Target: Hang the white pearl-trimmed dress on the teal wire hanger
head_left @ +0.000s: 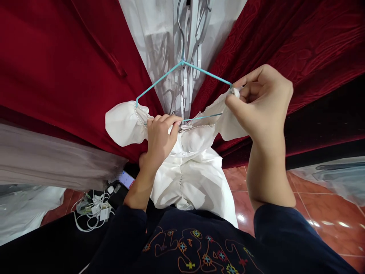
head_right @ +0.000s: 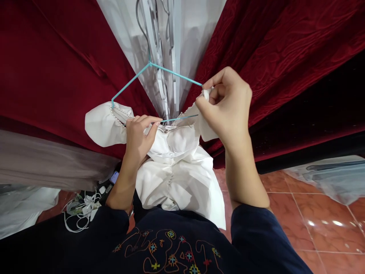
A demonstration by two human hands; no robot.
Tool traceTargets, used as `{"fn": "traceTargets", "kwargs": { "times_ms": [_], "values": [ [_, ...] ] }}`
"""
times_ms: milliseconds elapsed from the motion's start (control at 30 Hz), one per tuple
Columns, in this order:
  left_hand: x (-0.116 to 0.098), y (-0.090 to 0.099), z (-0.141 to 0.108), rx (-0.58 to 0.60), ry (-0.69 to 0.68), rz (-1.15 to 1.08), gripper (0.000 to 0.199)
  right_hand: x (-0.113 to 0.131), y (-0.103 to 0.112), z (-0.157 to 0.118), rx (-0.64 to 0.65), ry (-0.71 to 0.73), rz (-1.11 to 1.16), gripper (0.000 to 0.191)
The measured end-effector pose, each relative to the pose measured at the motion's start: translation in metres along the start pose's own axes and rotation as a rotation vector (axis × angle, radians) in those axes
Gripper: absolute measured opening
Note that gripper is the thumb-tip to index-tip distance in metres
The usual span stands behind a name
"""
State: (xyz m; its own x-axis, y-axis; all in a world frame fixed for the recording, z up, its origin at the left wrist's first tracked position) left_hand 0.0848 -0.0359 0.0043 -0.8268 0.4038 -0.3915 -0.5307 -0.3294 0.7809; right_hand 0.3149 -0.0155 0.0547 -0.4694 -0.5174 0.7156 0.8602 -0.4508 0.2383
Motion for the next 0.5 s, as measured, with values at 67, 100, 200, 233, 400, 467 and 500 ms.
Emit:
{"fn": "traceTargets", "kwargs": {
  "times_ms": [67,100,200,233,400,467,500],
  "values": [
    [0.0,0.0,0.0,-0.006,-0.002,-0.008,0.016,0.012,-0.001,-0.015,-0.027,0.056,0.064,0.017],
    [0.0,0.0,0.001,-0.007,-0.002,-0.016,0.016,0.017,-0.001,-0.023,-0.047,0.09,0.102,0.016],
    [0.0,-0.001,0.002,-0.009,0.002,-0.042,0.016,0.027,-0.016,-0.042,0.046,0.201,0.11,0.011],
    [0.0,-0.001,0.002,-0.016,0.001,-0.046,0.017,0.025,-0.026,-0.047,0.132,0.237,0.072,0.013],
    [0.0,0.0,-0.013,-0.143,-0.096,-0.067,0.02,-0.005,-0.069,-0.067,0.231,0.342,-0.096,0.011],
    [0.003,0.008,-0.022,-0.267,-0.111,-0.068,0.022,-0.013,-0.075,-0.073,0.154,0.352,-0.123,0.009],
    [0.006,0.016,-0.025,-0.351,-0.091,-0.045,0.023,-0.013,-0.077,-0.075,0.132,0.359,-0.123,0.008]
  ]
}}
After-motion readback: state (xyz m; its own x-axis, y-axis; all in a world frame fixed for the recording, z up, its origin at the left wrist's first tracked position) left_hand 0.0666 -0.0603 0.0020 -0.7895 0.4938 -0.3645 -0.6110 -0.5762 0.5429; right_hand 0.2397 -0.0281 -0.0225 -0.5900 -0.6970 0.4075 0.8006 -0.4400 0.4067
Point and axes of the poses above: each hand's wrist, its own z-axis towards the middle knuckle, its own y-axis out of the back of the hand, x = y × z, the point moved 4 cm from there along z, towards the middle knuckle, and after that the axes turned 2 degrees about z, right-handed, at the moved point
